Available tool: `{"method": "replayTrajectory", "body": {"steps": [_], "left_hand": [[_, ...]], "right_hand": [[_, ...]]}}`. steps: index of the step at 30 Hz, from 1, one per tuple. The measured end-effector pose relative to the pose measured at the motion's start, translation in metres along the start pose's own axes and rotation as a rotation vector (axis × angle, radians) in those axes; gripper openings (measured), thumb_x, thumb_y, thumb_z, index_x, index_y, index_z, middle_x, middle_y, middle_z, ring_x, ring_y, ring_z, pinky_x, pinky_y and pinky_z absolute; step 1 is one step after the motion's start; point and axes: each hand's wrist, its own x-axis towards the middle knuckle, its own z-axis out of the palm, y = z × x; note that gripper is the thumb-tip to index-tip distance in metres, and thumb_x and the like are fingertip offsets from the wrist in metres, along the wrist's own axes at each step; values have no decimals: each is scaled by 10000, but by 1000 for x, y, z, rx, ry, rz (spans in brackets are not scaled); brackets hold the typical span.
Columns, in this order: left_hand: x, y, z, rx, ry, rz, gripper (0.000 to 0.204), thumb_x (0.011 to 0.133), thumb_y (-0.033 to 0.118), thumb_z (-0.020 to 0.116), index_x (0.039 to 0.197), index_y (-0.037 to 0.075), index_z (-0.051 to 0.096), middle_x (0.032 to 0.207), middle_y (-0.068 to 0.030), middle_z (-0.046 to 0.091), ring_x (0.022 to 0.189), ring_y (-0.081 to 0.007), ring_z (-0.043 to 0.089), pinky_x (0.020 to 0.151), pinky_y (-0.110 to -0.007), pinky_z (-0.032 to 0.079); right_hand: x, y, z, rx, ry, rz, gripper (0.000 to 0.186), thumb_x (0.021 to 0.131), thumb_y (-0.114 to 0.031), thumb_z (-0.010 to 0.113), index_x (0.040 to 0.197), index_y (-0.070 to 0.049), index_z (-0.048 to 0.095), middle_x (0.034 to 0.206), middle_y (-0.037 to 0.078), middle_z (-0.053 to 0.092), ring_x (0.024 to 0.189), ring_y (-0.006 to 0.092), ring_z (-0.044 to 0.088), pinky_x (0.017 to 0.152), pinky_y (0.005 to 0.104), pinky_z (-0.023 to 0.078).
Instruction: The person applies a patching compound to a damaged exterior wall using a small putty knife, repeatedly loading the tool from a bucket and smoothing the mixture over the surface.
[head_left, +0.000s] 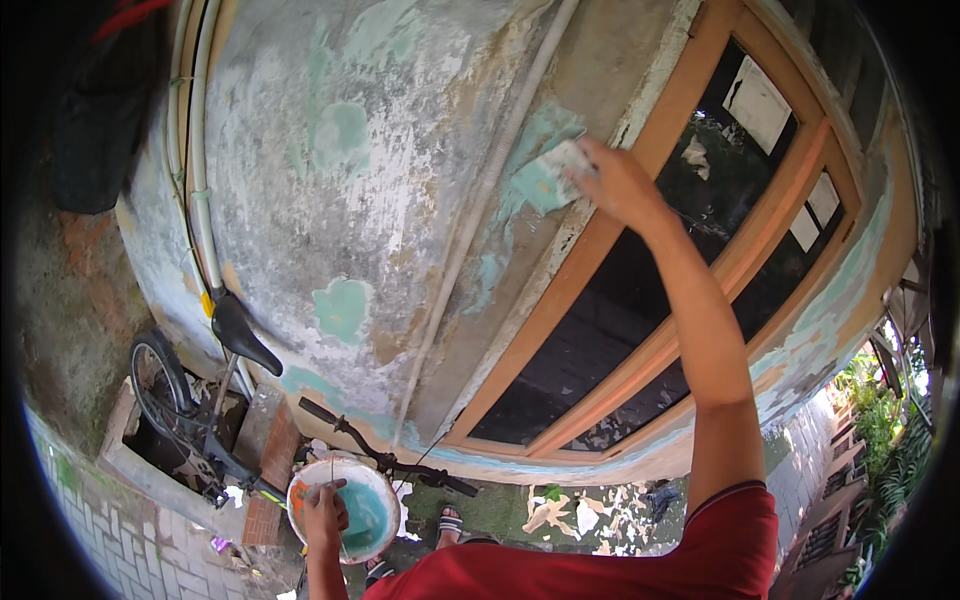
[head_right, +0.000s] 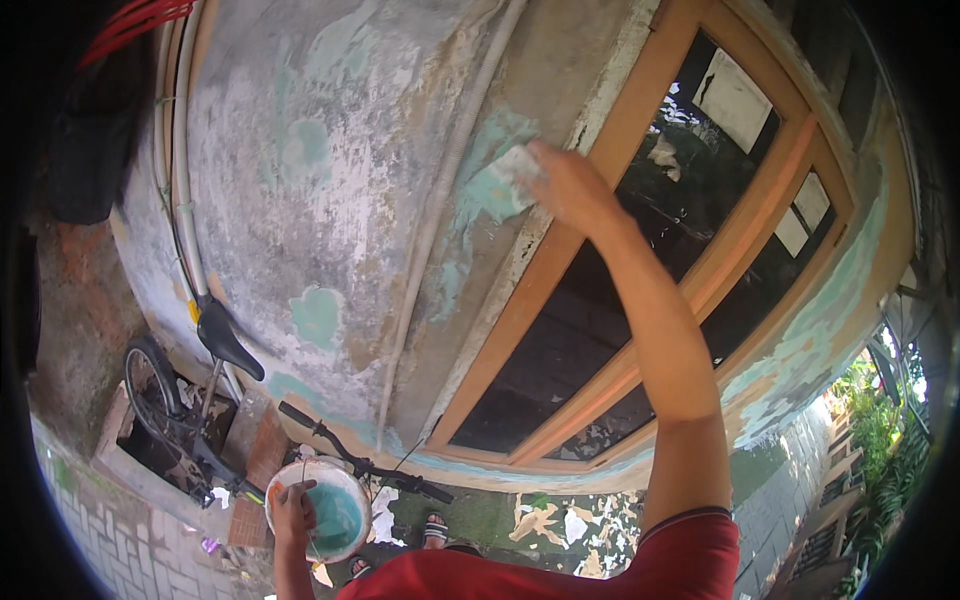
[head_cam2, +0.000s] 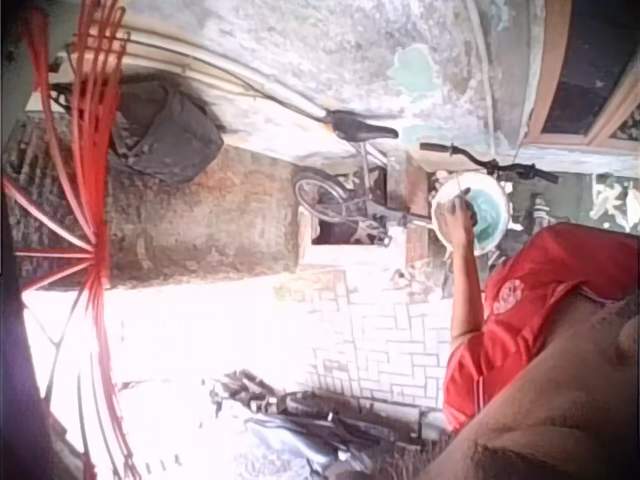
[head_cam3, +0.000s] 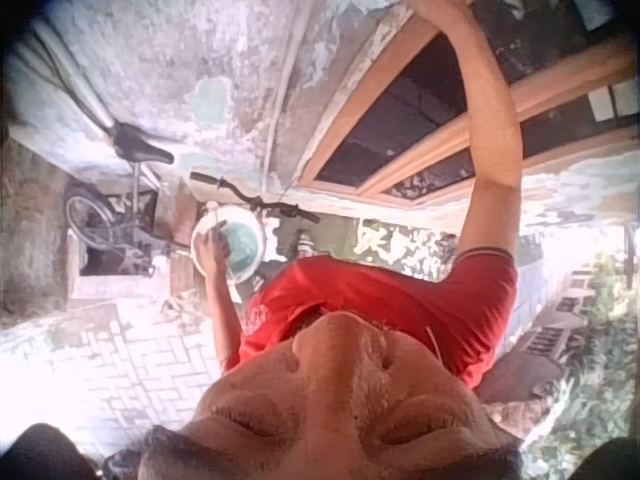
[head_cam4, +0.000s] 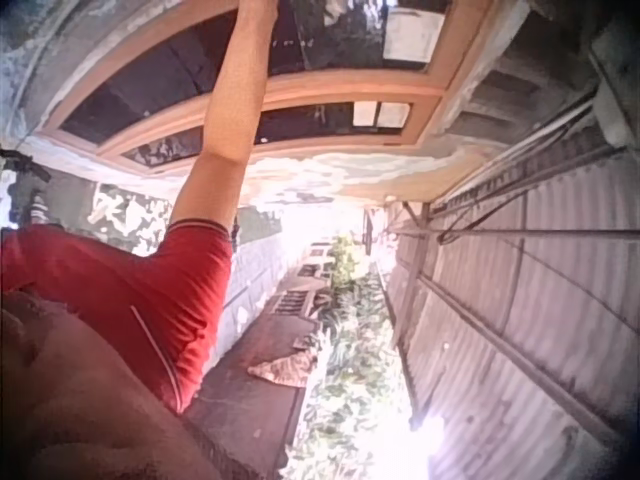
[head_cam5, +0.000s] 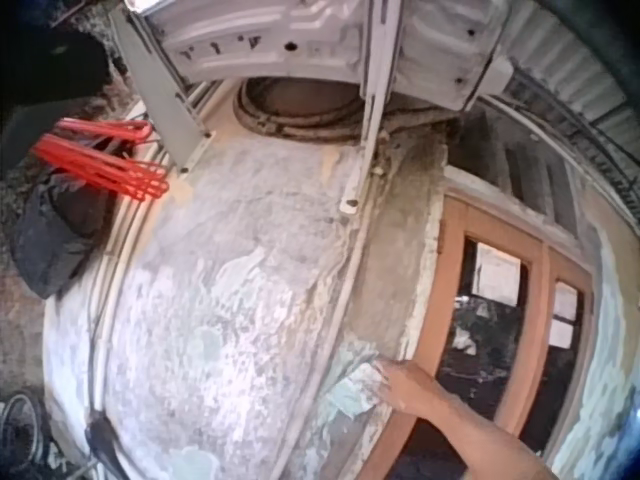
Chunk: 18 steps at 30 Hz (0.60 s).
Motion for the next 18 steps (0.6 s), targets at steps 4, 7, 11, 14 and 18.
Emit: {"method": "replayTrajectory", "body": {"steps": [4,7,11,14,18], "left_hand": [[-2,-2,3,3,-12,-1,288,961,195,466,1058,-30,617,558,44,359,398,-54,284,367,-239,213],[-3,-4,-1,1,14,-20,286,961,191,464,1063,-30,614,559,47,356,399,-52,280,369,-239,210],[0,-10,-3,-22,21,-40,284,958,184,462,1074,-32,606,556,49,350,396,-51,267,368,-242,204],[-1,-8,-5,-30,31,-39,282,956,180,461,1076,-34,601,551,50,344,394,-51,258,367,-244,201],[-2,-3,-3,12,-4,-40,287,961,188,459,1070,-34,606,549,49,349,394,-53,269,366,-245,207]], "right_hand": [[43,50,-73,-27,212,-106,314,923,-244,651,1141,-33,571,908,105,698,817,188,659,743,329,514],[51,22,-126,96,101,56,330,917,-241,661,1144,-16,578,915,78,695,809,148,639,738,315,515],[36,23,-100,199,-9,-49,321,917,-240,659,1127,-12,576,937,81,678,816,142,621,743,307,508],[13,16,-33,76,-151,-133,324,880,-268,683,1082,-43,567,946,188,669,866,314,640,800,400,495],[0,20,-12,-33,-162,-93,327,890,-249,666,1112,-32,564,954,240,639,892,391,626,785,411,492]]}}
